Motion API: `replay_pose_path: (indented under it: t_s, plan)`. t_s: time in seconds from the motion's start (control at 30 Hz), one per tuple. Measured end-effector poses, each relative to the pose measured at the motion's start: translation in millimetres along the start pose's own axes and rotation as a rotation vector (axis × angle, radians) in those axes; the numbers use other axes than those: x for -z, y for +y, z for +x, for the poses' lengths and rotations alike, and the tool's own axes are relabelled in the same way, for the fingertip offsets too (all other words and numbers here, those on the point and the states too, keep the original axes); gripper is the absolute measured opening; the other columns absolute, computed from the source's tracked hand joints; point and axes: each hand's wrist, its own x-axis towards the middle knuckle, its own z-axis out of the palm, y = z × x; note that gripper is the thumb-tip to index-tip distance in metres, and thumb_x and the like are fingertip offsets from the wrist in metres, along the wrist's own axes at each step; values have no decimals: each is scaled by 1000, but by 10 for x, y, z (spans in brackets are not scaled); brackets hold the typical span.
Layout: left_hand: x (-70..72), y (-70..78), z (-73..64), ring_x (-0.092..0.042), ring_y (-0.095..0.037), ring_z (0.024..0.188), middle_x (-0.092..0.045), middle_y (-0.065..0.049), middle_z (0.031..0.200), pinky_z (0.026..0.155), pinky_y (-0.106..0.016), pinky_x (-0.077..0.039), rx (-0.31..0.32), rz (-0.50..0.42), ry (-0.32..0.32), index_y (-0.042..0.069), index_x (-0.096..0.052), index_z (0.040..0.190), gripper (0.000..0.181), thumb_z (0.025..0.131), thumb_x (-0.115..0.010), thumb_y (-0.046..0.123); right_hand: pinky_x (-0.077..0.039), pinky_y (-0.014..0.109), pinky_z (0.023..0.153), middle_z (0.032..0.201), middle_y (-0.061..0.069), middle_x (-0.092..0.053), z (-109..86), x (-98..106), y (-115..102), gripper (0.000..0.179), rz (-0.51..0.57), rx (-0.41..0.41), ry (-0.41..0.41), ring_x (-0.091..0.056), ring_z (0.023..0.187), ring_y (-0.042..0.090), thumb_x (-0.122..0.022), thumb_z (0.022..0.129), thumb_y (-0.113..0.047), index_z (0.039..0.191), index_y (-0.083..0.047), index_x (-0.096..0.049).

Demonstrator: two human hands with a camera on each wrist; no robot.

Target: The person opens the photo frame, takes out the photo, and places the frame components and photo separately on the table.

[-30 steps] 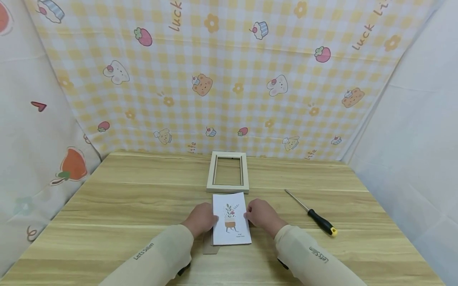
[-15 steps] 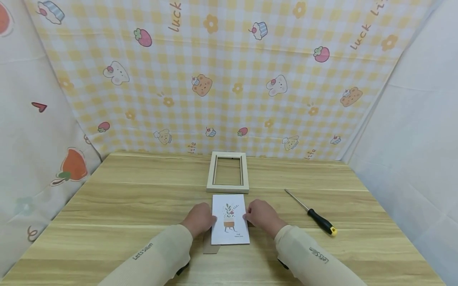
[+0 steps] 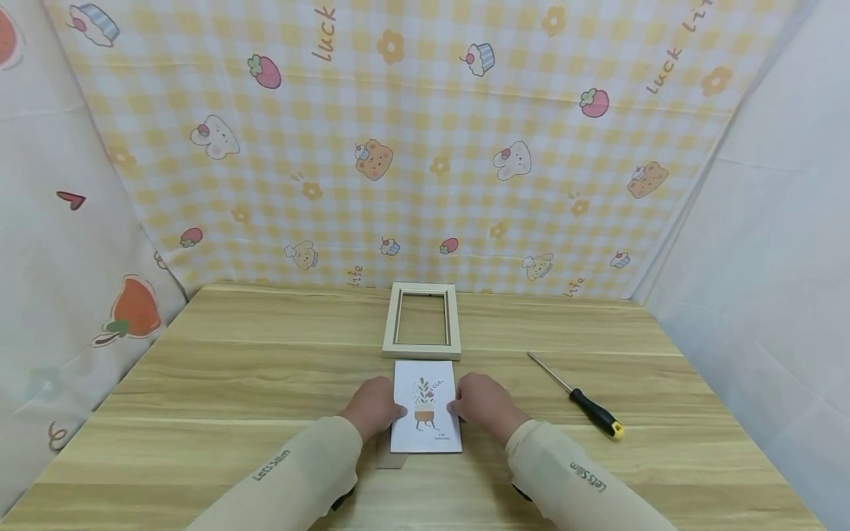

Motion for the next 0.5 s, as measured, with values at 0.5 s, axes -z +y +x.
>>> replay_pose_path:
  t_s: [0.5]
  plan:
    - [-2,-6,11,-43,-17,58,-45,-4,62,54,-25,-37,-68,57,27,0,-56,71,24,84,-73,10,-40,27,56,61,-2,-53,11,11,29,24,4,26,29,-46,58,13,-75,83,-18,68,-8,-60]
